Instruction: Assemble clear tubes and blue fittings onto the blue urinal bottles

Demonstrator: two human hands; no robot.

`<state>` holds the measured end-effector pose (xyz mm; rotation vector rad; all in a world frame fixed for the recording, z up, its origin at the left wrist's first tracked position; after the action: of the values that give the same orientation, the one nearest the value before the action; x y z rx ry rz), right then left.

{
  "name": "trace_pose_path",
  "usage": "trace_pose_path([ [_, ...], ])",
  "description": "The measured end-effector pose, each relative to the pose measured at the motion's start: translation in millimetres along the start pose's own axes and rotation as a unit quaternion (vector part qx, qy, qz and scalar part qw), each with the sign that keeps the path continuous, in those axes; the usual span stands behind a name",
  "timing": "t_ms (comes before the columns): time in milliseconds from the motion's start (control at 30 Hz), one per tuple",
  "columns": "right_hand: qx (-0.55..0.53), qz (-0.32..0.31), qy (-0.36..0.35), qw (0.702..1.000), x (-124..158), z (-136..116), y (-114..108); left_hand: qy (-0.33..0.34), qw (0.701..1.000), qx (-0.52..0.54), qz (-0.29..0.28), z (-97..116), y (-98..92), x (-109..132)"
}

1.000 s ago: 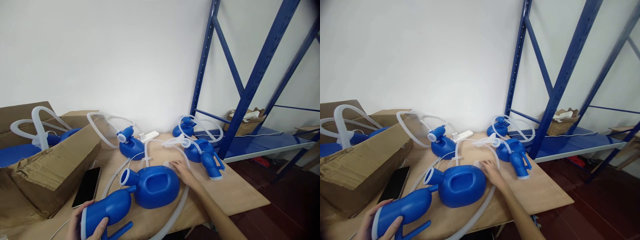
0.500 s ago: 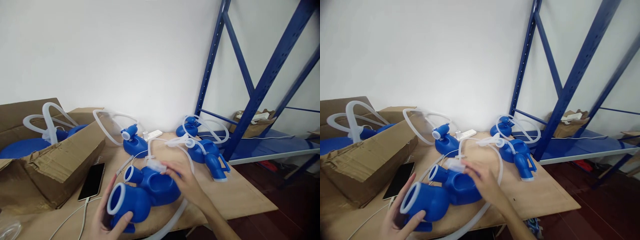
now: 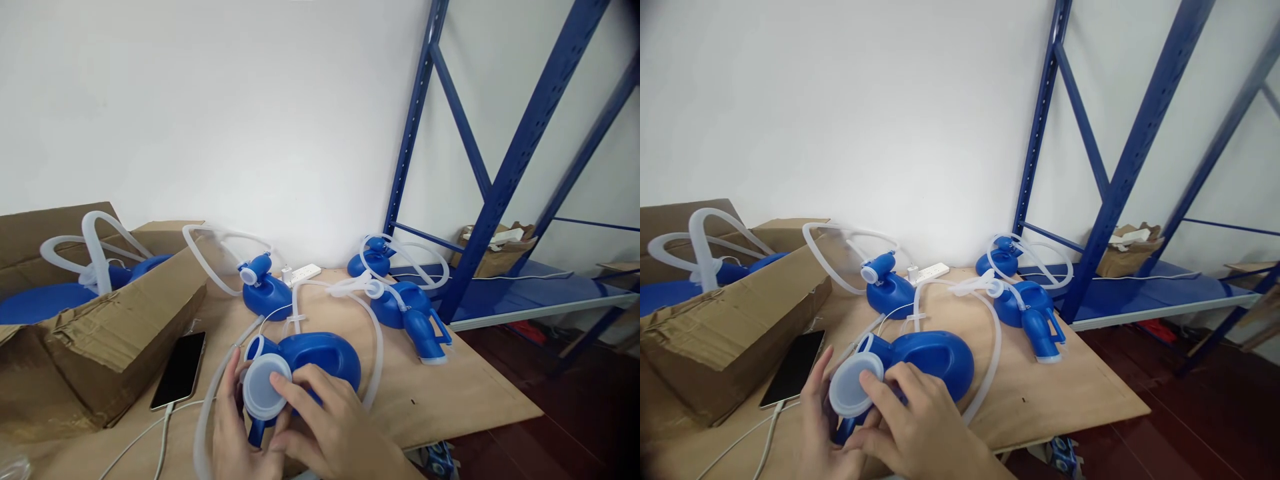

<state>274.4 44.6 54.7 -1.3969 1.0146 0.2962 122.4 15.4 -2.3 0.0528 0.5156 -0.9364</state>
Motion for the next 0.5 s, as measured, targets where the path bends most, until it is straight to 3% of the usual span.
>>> trace_pose_path([
  [167,0.034,0.068,-0.018,0.997,-0.9,-4.5,12.0,0.052,0.996,-0.016,0.066,-5.3,6.5,2.7],
  [367,0.054,0.135,-0.037,0.989,-3.0,-13.0,21.2,0.116,0.983,-0.011,0.143,12.0,10.0,-4.4],
  [500,0.047,0.138,-0.018,0.989,1.5,-14.5,26.9,0.177,0.974,-0.041,0.134,15.9,9.3,-5.9],
])
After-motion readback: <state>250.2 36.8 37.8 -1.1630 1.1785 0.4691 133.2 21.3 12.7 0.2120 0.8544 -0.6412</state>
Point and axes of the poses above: each hand's wrist, its own x-axis away from the middle knuckle, its own y-axis out of the palm, z = x × y, the point moved 1 cm from there along -x, towards the middle knuckle, and after that the axes turned 3 degrees about -y, right-handed, at the moved point
